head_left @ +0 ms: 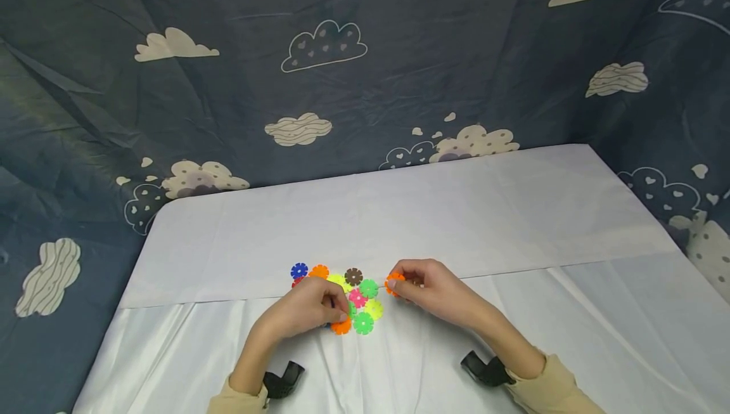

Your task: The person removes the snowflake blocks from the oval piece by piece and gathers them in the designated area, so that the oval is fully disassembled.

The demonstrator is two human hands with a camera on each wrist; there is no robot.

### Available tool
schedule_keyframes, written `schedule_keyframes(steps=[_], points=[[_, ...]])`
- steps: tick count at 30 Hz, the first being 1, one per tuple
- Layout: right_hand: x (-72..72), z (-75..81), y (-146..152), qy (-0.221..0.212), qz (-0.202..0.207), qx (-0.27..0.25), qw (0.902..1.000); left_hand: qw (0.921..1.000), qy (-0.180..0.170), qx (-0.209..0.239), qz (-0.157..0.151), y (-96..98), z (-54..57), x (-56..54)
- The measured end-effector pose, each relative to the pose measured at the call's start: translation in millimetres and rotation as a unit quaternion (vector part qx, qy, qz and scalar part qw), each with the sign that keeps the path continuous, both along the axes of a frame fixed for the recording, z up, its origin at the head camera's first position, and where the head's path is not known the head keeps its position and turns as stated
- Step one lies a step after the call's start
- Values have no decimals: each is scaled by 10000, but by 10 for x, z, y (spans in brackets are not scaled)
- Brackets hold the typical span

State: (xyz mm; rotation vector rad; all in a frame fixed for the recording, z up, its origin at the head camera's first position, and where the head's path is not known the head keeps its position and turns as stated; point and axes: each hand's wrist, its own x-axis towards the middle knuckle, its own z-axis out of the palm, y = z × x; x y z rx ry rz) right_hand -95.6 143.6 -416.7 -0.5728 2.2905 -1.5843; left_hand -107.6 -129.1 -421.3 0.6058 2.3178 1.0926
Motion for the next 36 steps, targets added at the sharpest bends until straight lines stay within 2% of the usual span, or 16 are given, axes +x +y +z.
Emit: schedule_keyframes(steps=[3,7,12,15,18,22,28,32,34,36], points=[[-4,-10,1,44,24,101,9999,10000,-10,-27,-12,3,-4,5],[-4,-11,-2,-24,39,130,9999,9996,242,-72,81,17,12,9],[6,-5,-11,-187,143,34,9997,9964,695,98,470,108,46,37],[16,-6,-18,-208,209,18,9996,9935,776,397,734,204,64,72],[27,-1,-34,-185,309,76,9993,9920,719,592,853,302,59,112],[42,14,-61,-173,442,164,9987,9930,691,596,751,391,14,157],[62,-1,-90,-273,710,-46,9971,9940,811,478,555,475,-9,214],[62,-18,-97,-431,640,-222,9968,9937,709,715,484,505,-4,226],[61,-16,-96,-463,579,-245,9969,9918,411,1101,502,512,-9,220],[61,-8,-93,-369,504,-136,9980,9859,-26,1543,641,512,-9,209]])
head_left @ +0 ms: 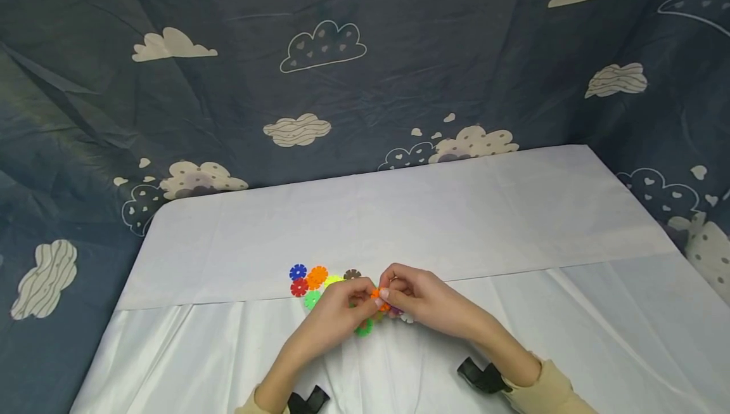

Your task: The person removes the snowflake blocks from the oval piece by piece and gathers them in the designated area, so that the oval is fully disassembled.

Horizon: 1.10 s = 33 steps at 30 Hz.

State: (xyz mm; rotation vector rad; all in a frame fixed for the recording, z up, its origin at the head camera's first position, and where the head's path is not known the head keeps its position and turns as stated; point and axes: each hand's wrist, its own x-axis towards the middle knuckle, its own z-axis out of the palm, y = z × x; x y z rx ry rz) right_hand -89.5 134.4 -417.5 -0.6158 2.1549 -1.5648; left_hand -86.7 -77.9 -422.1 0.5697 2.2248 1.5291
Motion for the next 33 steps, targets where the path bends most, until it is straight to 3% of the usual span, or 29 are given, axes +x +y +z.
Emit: schedule_keyframes(steps=[4,7,11,18,24,27,33], points=[[11,33,7,609,-158,607,9962,9917,-878,855,396,-19,6,-25],[25,51,0,1227,-188,1050,9867,9847,-1142,1164,619,-35,8,-43],[36,53,-14,1916,-241,1191,9739,9822,-1206,1289,643,-39,-1,-56],[20,10,-20,2616,-387,846,9607,9801,-1376,1322,544,-24,-15,-51],[-2,-28,-21,3446,-291,726,9355,9767,-1451,1494,520,-37,-8,-51],[-5,-36,-21,3671,-221,667,9275,9762,-1465,1515,519,-39,-6,-49],[-3,-40,-19,3779,-148,621,9237,9760,-1517,1464,551,-39,-5,-48]])
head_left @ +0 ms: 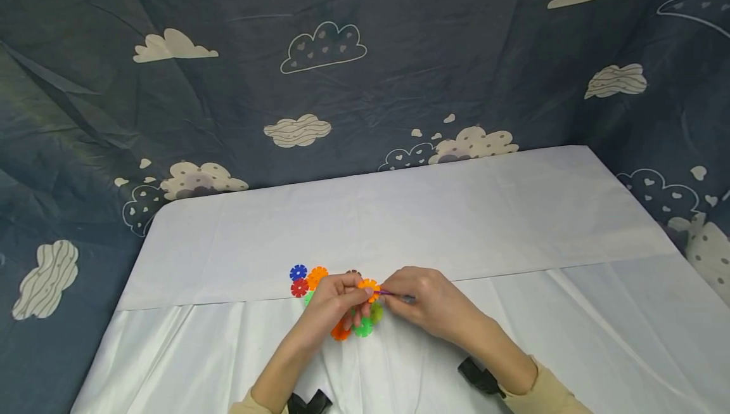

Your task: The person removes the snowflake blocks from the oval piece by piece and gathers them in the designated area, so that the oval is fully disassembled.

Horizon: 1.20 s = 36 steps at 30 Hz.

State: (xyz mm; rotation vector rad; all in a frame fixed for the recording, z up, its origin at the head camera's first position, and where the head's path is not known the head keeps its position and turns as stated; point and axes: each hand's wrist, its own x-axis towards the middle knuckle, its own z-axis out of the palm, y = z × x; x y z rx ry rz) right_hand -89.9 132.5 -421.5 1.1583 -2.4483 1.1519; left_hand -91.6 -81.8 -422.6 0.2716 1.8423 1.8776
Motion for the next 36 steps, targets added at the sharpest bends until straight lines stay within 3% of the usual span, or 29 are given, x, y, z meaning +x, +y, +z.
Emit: schedule_keyframes(steps=[20,36], points=[[17,10,-24,76,-35,18,10000,9999,3,92,-134,-22,5,-4],[42,-12,-77,177,-614,-201,9978,9991,-91,232,341,36,-14,18]])
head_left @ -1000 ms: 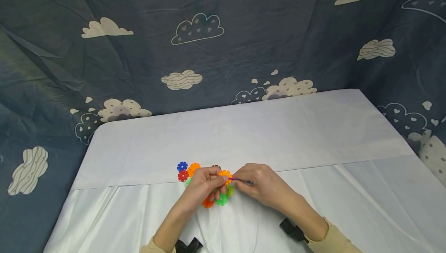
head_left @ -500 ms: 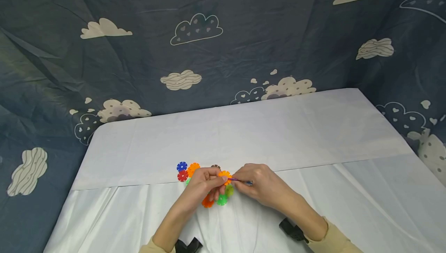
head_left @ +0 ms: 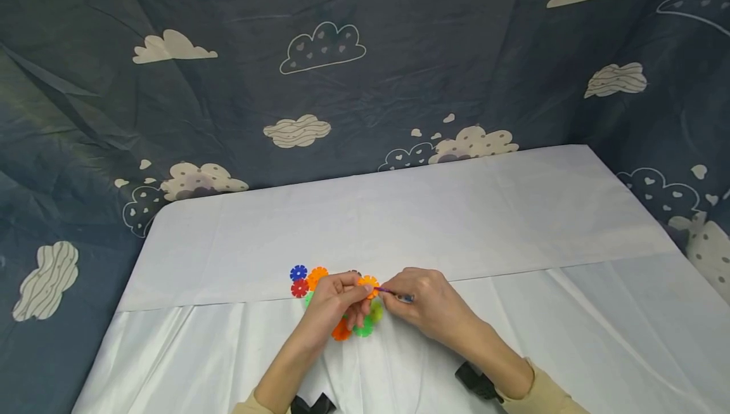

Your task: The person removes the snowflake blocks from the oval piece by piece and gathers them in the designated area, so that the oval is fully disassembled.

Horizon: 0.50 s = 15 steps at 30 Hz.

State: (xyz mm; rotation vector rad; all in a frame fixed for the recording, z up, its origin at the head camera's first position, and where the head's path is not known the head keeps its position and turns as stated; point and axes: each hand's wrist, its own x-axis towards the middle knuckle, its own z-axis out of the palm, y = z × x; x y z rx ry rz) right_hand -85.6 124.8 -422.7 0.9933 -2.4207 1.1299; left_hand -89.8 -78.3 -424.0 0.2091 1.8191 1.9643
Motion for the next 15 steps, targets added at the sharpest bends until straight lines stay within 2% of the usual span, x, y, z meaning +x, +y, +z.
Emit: schedule_keyframes(steps=[5,9,15], points=[[-20,1,17,99,-115,-118,9998,9999,-60,80,-4,1,11,2],[-51,-8,50,-87,-95,-162,9998,9999,-66,34,-75,-8,9,-5],[-83,-17,100,-450,-117,-211,9987,9987,163,-485,-88,-32,2,-27]])
